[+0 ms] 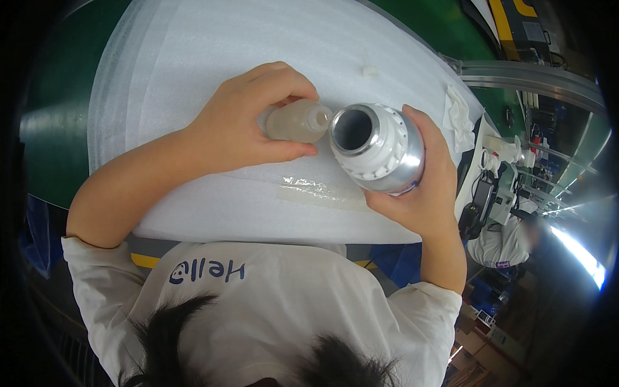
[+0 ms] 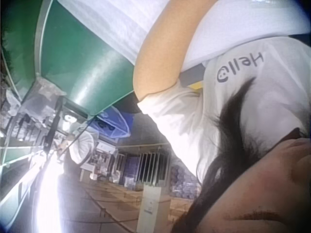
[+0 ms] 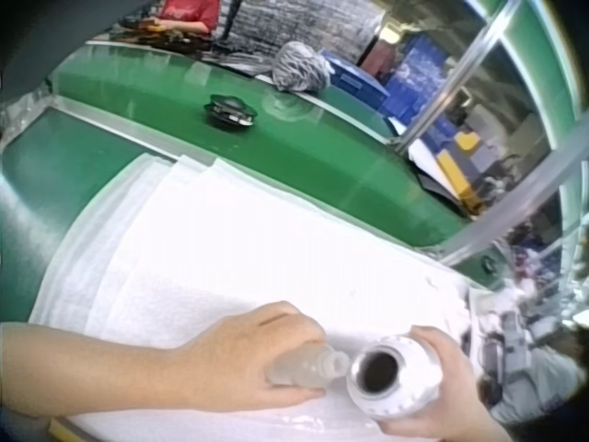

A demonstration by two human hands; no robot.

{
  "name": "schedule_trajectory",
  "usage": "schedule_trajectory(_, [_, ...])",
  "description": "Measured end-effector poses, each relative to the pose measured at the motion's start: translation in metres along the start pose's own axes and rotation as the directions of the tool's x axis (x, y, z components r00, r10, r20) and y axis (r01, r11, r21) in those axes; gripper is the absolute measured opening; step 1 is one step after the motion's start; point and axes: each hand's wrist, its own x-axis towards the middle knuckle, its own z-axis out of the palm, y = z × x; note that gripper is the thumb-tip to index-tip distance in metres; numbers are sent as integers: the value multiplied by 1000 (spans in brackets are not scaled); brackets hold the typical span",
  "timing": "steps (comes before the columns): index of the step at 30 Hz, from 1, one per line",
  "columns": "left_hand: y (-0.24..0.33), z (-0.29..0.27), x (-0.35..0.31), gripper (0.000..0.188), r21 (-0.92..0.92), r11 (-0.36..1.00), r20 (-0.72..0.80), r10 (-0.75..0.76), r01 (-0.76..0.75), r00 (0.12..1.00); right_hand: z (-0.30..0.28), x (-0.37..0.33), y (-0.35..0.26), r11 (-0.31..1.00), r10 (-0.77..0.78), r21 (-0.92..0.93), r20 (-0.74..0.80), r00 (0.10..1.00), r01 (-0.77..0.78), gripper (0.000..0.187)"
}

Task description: Refilling a small plastic squeeze bottle with liquid from a larger metal container and capping the bottles in an assembly line environment.

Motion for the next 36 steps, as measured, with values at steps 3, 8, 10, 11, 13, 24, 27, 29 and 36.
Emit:
schedule_trajectory(3, [-1, 0, 0, 40, -5, 1000, -3, -1, 1, 1000, 0, 1, 0, 1000, 0, -2, -6, 1000, 0, 84])
schedule_trajectory(8, [1, 1, 0, 41, 3, 1000, -23, 17, -17, 1000, 1, 0, 1, 1000, -10, -21, -16, 1000, 9, 85])
schedule_trajectory(10, [2, 1, -1, 43, 9, 1000, -39, 22, -22, 999, 1, 0, 1, 1000, -6, -16, -17, 1000, 6, 85])
schedule_trajectory(11, [3, 2, -1, 43, 9, 1000, -40, 22, -22, 999, 1, 0, 2, 1000, -8, -19, -19, 1000, 8, 85])
schedule_trajectory(13, [4, 2, -1, 45, 5, 999, -6, -38, 38, 999, 1, 0, 2, 1000, -11, -23, -20, 1000, 11, 84])
schedule_trajectory(24, [2, 2, -1, 47, -46, 995, 75, -88, 92, 993, 3, 1, 0, 1000, -24, -18, -24, 999, 23, 85])
schedule_trajectory(27, [2, 2, -1, 48, -81, 990, 119, -104, 114, 987, 4, 1, 1, 1000, -26, 0, -26, 999, 26, 85])
schedule_trajectory(29, [2, 2, -2, 48, -98, 985, 143, -124, 139, 982, 4, 1, 1, 1000, -30, -4, -27, 999, 30, 85])
schedule_trajectory(36, [1, 2, -1, 49, -104, 981, 143, -147, 163, 979, 6, 0, 0, 999, -40, -14, -26, 999, 40, 84])
